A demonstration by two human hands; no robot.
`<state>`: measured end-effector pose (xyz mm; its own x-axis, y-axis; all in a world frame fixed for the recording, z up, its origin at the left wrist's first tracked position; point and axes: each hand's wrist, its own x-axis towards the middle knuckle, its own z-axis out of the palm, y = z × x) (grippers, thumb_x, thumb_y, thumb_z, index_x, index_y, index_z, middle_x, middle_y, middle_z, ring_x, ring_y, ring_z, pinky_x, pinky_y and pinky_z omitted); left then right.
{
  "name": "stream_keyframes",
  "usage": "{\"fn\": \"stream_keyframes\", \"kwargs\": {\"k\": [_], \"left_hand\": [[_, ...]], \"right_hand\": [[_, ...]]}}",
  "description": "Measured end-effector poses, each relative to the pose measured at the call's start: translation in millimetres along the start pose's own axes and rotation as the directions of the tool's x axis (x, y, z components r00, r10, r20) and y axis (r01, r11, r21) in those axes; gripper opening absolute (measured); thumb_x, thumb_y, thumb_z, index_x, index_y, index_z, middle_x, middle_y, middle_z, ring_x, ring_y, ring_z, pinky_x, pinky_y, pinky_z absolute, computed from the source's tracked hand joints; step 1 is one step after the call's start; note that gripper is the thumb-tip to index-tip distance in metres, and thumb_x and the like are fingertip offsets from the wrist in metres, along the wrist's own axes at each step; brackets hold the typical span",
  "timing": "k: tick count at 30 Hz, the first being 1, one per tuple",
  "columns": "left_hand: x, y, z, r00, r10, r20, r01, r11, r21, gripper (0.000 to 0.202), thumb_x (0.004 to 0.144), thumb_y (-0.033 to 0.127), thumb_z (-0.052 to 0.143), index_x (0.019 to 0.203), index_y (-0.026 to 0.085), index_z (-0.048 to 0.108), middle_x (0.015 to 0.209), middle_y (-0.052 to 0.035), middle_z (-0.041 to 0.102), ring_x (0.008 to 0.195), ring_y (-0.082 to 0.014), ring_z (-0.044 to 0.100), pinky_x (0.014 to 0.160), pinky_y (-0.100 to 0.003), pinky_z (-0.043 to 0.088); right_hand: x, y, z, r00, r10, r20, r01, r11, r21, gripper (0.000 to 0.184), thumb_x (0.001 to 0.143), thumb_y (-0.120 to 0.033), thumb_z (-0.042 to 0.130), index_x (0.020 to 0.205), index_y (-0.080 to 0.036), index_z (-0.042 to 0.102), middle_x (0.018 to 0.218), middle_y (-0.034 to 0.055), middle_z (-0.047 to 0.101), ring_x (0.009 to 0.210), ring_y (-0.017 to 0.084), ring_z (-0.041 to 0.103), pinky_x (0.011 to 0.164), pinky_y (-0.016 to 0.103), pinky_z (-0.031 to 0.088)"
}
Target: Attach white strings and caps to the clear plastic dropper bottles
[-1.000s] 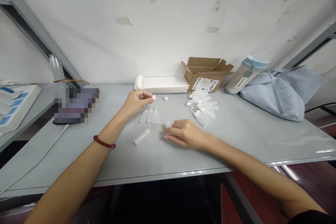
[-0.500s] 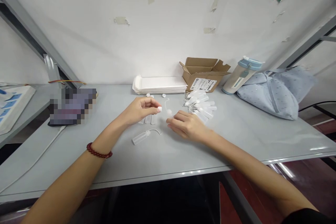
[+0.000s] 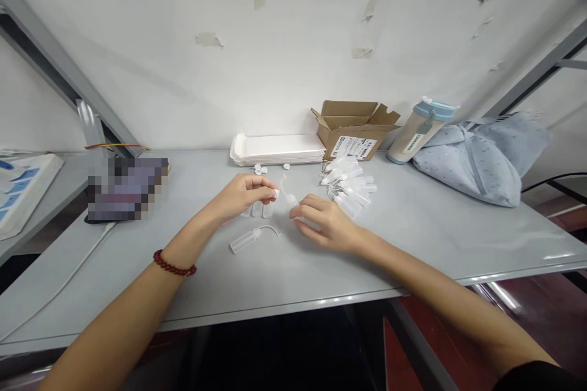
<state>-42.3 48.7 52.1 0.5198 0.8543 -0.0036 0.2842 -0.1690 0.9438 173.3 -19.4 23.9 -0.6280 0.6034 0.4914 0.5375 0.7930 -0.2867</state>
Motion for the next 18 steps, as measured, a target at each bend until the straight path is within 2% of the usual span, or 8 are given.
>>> {"fn": "stream_keyframes", "kwargs": {"k": [4, 6, 9, 12, 15, 18], "left_hand": [[-2, 5, 4.0, 0.998, 0.067, 0.021, -0.067, 0.998, 0.001, 0.018, 0.075, 0.036, 0.064, 0.083, 0.022, 0.073, 0.089, -0.0024, 0.069, 0.074, -0.0164, 0.059, 0.073, -0.032, 0.048], [-4, 7, 5.1, 0.994, 0.095, 0.049, -0.095, 0.995, 0.009, 0.019, 0.076, 0.036, 0.063, 0.085, 0.023, 0.073, 0.094, -0.0026, 0.069, 0.074, -0.016, 0.059, 0.074, -0.031, 0.049], [-5, 7, 5.1, 0.99, 0.118, 0.079, -0.118, 0.993, -0.001, 0.019, 0.078, 0.036, 0.063, 0.087, 0.023, 0.073, 0.091, -0.0029, 0.069, 0.076, -0.0166, 0.06, 0.076, -0.031, 0.048], [-6, 7, 5.9, 0.991, 0.109, 0.079, -0.109, 0.994, -0.011, 0.021, 0.078, 0.039, 0.064, 0.088, 0.022, 0.072, 0.084, -0.0028, 0.068, 0.079, -0.0178, 0.06, 0.074, -0.031, 0.048], [-8, 10, 10.1, 0.991, 0.103, 0.086, -0.103, 0.995, -0.001, 0.022, 0.079, 0.04, 0.064, 0.088, 0.021, 0.072, 0.079, -0.0023, 0.066, 0.076, -0.0173, 0.06, 0.067, -0.028, 0.047], [-10, 14, 17.7, 0.992, 0.122, 0.038, -0.123, 0.992, 0.018, 0.023, 0.08, 0.039, 0.063, 0.085, 0.018, 0.071, 0.069, -0.0015, 0.063, 0.071, -0.0163, 0.059, 0.063, -0.027, 0.047]], "right_hand": [[1, -8, -8, 0.991, 0.129, 0.029, -0.131, 0.926, 0.353, 0.011, 0.088, -0.014, 0.047, 0.094, -0.019, 0.055, 0.09, 0.0042, 0.062, 0.08, 0.014, 0.056, 0.073, 0.027, 0.046], [2, -10, -11, 0.98, 0.184, 0.072, -0.195, 0.849, 0.49, 0.009, 0.088, -0.013, 0.047, 0.09, -0.019, 0.053, 0.088, 0.0025, 0.062, 0.08, 0.013, 0.058, 0.074, 0.027, 0.045], [4, -9, -13, 0.957, 0.263, 0.125, -0.277, 0.689, 0.669, 0.009, 0.086, -0.011, 0.044, 0.085, -0.019, 0.049, 0.081, 0.001, 0.059, 0.077, 0.013, 0.057, 0.072, 0.028, 0.044], [5, -5, -12, 0.933, 0.327, 0.152, -0.316, 0.538, 0.781, 0.011, 0.083, -0.01, 0.041, 0.085, -0.019, 0.047, 0.073, -0.001, 0.054, 0.068, 0.012, 0.052, 0.067, 0.029, 0.043], [6, -2, -11, 0.909, 0.384, 0.161, -0.333, 0.44, 0.834, 0.009, 0.083, -0.013, 0.04, 0.083, -0.019, 0.046, 0.068, -0.0027, 0.049, 0.063, 0.012, 0.048, 0.063, 0.028, 0.042], [6, 1, -11, 0.878, 0.445, 0.177, -0.35, 0.344, 0.871, 0.006, 0.088, -0.019, 0.041, 0.083, -0.02, 0.045, 0.064, -0.0045, 0.042, 0.06, 0.011, 0.043, 0.059, 0.026, 0.04]]}}
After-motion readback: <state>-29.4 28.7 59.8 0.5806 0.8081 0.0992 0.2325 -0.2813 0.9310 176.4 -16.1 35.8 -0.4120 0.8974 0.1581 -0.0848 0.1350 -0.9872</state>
